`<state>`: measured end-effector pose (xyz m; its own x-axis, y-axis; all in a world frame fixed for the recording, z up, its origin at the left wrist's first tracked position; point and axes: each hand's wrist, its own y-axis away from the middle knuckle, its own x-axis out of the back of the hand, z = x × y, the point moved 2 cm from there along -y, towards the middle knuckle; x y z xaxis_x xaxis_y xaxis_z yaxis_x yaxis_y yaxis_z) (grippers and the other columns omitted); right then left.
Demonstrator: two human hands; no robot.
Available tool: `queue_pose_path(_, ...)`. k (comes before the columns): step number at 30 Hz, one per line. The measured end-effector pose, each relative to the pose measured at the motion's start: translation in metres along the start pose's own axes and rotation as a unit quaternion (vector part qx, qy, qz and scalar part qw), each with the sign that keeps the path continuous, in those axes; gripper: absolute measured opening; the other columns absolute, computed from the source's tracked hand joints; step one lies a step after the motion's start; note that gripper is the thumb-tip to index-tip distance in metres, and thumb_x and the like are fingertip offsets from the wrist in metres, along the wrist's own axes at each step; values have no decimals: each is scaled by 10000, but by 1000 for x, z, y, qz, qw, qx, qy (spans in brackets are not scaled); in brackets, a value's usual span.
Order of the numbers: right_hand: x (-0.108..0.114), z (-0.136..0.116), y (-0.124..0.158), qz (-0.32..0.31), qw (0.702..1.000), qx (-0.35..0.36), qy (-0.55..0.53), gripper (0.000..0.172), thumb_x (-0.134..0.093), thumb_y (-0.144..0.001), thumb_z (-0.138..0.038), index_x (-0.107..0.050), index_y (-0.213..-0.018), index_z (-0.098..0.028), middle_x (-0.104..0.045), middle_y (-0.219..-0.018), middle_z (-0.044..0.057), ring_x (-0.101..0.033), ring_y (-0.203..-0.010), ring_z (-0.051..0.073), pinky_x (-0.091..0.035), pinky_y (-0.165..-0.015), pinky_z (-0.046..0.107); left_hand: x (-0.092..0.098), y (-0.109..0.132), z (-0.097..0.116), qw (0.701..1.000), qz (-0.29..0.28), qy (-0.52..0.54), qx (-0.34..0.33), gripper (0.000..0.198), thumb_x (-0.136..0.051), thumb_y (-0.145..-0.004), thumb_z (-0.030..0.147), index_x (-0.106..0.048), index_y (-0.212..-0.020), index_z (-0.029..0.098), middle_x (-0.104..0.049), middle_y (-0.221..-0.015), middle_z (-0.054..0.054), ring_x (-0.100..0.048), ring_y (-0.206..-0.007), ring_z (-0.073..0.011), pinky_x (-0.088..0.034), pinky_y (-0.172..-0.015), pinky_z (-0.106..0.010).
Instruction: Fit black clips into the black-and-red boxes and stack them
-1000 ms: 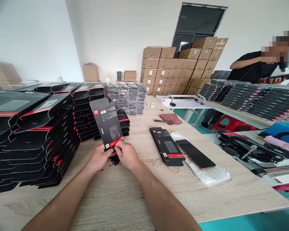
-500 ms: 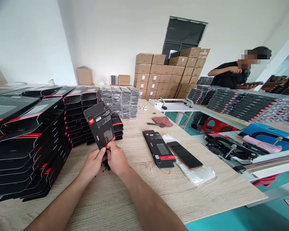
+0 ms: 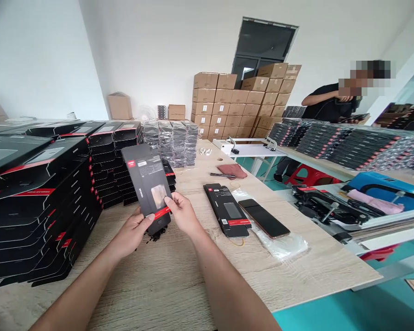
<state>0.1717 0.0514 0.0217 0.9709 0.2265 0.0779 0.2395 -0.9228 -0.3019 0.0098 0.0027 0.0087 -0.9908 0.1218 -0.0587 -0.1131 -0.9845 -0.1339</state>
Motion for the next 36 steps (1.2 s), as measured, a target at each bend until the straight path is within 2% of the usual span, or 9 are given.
queue_pose_path(7,-28,1,20,-258,959,-119,9,377,-597,-797,-523,-587,-704,-158,-591,-632,-4,-526,-547,119,-401,-530,246,12,12,23,905,-77,407,91,559,-478,-838,474,-523,-1303,167,-621,-1241,-124,-561,-1151,-310,-395,-991,-468)
queue_pose_path(10,-23,-6,18,-162,981,-69,78,382,-641,-762,-509,-557,-613,-167,-575,-586,-6,-513,-546,121,-383,-517,246,15,13,25,897,-67,417,130,567,-457,-852,504,-520,-1299,161,-650,-1183,-136,-638,-1010,-283,-479,-867,-415)
queue_pose_path(14,-9,-25,12,-27,999,18,18,288,-654,-784,-394,-584,-997,-212,-617,-800,5,-550,-704,139,-437,-636,261,5,15,19,908,-108,347,209,525,-509,-835,515,-643,-1105,85,-659,-1123,-181,-649,-923,-265,-520,-716,-338)
queue_pose_path(19,-3,-29,8,-54,998,-4,-15,351,-659,-778,-371,-561,-1087,-237,-567,-1001,21,-521,-721,113,-428,-632,249,-5,18,8,914,-131,289,252,477,-549,-824,505,-660,-1063,108,-642,-1135,-171,-623,-943,-247,-532,-687,-328)
queue_pose_path(25,14,-22,3,-82,983,-85,-143,283,-625,-802,-465,-630,-799,-181,-499,-626,-38,-357,-496,67,-260,-479,222,0,17,5,916,-143,283,247,414,-566,-838,449,-663,-1022,91,-676,-930,-139,-639,-745,-187,-510,-585,-265)
queue_pose_path(28,20,-19,6,-67,969,-99,-215,305,-702,-753,-412,-642,-982,-219,-617,-817,1,-506,-620,95,-331,-530,219,-3,16,4,879,-183,375,232,533,-505,-843,537,-641,-1084,81,-666,-944,-135,-633,-759,-178,-514,-617,-263)
queue_pose_path(31,8,-12,13,-170,944,-136,-249,333,-746,-709,-412,-656,-934,-183,-653,-804,28,-578,-669,128,-408,-587,240,-12,18,3,854,-229,413,217,663,-451,-819,632,-615,-1136,73,-660,-983,-144,-634,-768,-189,-519,-628,-282)
queue_pose_path(33,-4,-6,16,-195,926,-160,-279,327,-710,-728,-475,-650,-830,-169,-614,-621,-6,-521,-489,107,-408,-521,249,-17,19,4,869,-228,379,220,728,-402,-804,689,-621,-1126,74,-662,-1001,-157,-643,-790,-209,-519,-673,-309)
queue_pose_path(36,-12,1,9,-97,936,-150,-304,316,-727,-711,-461,-664,-841,-180,-629,-586,-23,-526,-451,107,-452,-549,273,-12,16,9,954,-109,208,185,709,-355,-813,711,-668,-1019,109,-693,-913,-131,-645,-803,-227,-497,-719,-322)
